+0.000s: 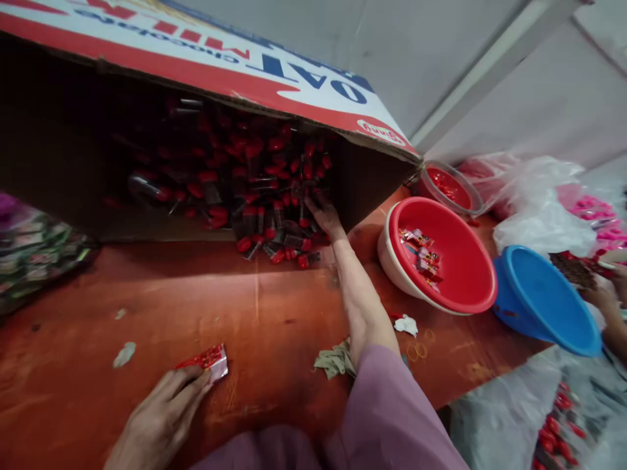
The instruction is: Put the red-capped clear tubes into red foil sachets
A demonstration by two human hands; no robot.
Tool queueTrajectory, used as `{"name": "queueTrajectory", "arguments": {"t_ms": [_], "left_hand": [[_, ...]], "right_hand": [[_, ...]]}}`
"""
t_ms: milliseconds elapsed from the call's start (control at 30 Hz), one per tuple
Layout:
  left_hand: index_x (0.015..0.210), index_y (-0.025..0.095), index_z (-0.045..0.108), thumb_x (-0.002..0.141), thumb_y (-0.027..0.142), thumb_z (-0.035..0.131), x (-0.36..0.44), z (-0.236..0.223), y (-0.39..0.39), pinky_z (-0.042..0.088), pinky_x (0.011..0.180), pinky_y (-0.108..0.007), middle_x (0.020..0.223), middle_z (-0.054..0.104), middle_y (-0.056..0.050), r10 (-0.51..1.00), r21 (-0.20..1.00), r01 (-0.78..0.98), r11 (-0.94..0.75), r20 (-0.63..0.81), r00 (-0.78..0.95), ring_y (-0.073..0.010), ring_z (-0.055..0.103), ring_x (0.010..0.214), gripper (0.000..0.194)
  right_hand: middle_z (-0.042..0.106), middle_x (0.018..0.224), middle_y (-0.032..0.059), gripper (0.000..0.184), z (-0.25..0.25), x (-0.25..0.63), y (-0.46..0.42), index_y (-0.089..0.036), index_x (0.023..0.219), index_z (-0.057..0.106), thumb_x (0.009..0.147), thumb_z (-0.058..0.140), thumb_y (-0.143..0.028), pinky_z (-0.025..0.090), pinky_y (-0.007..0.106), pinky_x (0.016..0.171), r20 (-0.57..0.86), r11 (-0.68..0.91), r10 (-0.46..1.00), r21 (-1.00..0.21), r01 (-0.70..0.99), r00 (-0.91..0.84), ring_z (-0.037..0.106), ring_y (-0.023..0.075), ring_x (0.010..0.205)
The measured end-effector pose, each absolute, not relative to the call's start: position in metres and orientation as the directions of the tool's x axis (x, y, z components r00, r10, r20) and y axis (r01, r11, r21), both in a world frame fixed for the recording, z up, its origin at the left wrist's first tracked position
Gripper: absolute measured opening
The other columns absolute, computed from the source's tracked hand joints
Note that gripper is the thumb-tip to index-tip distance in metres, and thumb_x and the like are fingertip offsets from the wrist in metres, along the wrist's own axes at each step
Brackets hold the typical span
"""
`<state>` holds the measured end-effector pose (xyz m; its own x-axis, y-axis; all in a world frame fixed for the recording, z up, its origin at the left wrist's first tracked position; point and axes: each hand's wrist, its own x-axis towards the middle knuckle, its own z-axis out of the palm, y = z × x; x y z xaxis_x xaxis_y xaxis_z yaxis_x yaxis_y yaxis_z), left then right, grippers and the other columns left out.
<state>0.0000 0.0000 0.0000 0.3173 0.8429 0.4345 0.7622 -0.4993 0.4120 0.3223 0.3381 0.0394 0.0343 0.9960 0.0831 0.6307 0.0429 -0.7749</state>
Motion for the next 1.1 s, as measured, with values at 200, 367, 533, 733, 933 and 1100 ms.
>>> {"name": "queueTrajectory", "arguments": {"t_ms": [200, 367, 533, 733, 933, 1100], "left_hand": [[0.101, 0.014, 0.066, 0.097, 0.011, 0.046, 0.001, 0.008, 0.003, 0.055, 0.081, -0.028, 0.094, 0.069, -0.007, 0.850, 0.340, 0.796, -0.501, 0.368, 0.378, -0.0173, 0.065, 0.084, 0.020], [0.106, 0.008, 0.065, 0.090, 0.002, 0.047, 0.005, 0.006, 0.001, 0.056, 0.083, -0.034, 0.096, 0.071, -0.011, 0.854, 0.187, 0.861, -0.472, 0.341, 0.394, -0.0217, 0.064, 0.087, 0.025], [0.101, 0.013, 0.068, 0.093, 0.008, 0.048, 0.009, 0.011, 0.001, 0.055, 0.078, -0.032, 0.095, 0.071, -0.010, 0.879, 0.199, 0.872, -0.447, 0.276, 0.388, -0.0215, 0.063, 0.084, 0.023], [0.090, 0.015, 0.069, 0.094, 0.011, 0.049, 0.007, 0.015, 0.005, 0.052, 0.071, -0.030, 0.086, 0.069, -0.007, 0.906, 0.258, 0.872, -0.417, 0.193, 0.376, -0.0193, 0.061, 0.076, 0.020], [0.074, 0.018, 0.065, 0.093, 0.011, 0.049, 0.001, 0.014, 0.011, 0.048, 0.065, -0.027, 0.072, 0.064, -0.003, 0.917, 0.366, 0.845, -0.391, 0.232, 0.323, -0.0160, 0.058, 0.067, 0.026], [0.087, 0.017, 0.068, 0.091, 0.007, 0.043, 0.003, 0.018, 0.004, 0.052, 0.073, -0.030, 0.084, 0.069, -0.007, 0.925, 0.354, 0.855, -0.378, 0.166, 0.341, -0.0181, 0.061, 0.075, 0.027]], "right_hand": [[0.071, 0.122, 0.0086, 0.052, 0.034, 0.314, 0.309, -0.020, 0.123, 0.066, 0.088, 0.058, -0.058, 0.046, 0.043, 0.104, 0.045, 0.055, 0.998, -0.691, 0.721, -0.033, 0.064, 0.0284, 0.115], [0.066, 0.131, 0.0134, 0.052, 0.025, 0.305, 0.287, -0.017, 0.125, 0.066, 0.088, 0.062, -0.053, 0.046, 0.045, 0.104, 0.121, 0.135, 0.989, -0.525, 0.840, -0.083, 0.061, 0.0325, 0.118], [0.066, 0.131, 0.0127, 0.047, 0.014, 0.296, 0.265, -0.019, 0.126, 0.065, 0.089, 0.061, -0.048, 0.046, 0.047, 0.105, 0.216, 0.198, 0.971, -0.490, 0.849, -0.102, 0.060, 0.0321, 0.119], [0.065, 0.128, 0.0152, 0.041, 0.014, 0.285, 0.235, -0.017, 0.125, 0.065, 0.091, 0.056, -0.039, 0.048, 0.048, 0.101, 0.278, 0.177, 0.959, -0.451, 0.875, -0.051, 0.060, 0.0315, 0.115], [0.074, 0.107, 0.0110, 0.027, 0.021, 0.273, 0.208, -0.022, 0.112, 0.070, 0.096, 0.052, -0.034, 0.043, 0.051, 0.094, 0.286, 0.236, 0.949, -0.353, 0.905, -0.136, 0.060, 0.0309, 0.105], [0.074, 0.089, 0.0060, 0.023, 0.039, 0.272, 0.188, -0.024, 0.105, 0.073, 0.092, 0.060, -0.038, 0.049, 0.041, 0.080, 0.334, 0.257, 0.937, -0.469, 0.845, -0.099, 0.061, 0.0254, 0.089]]}}
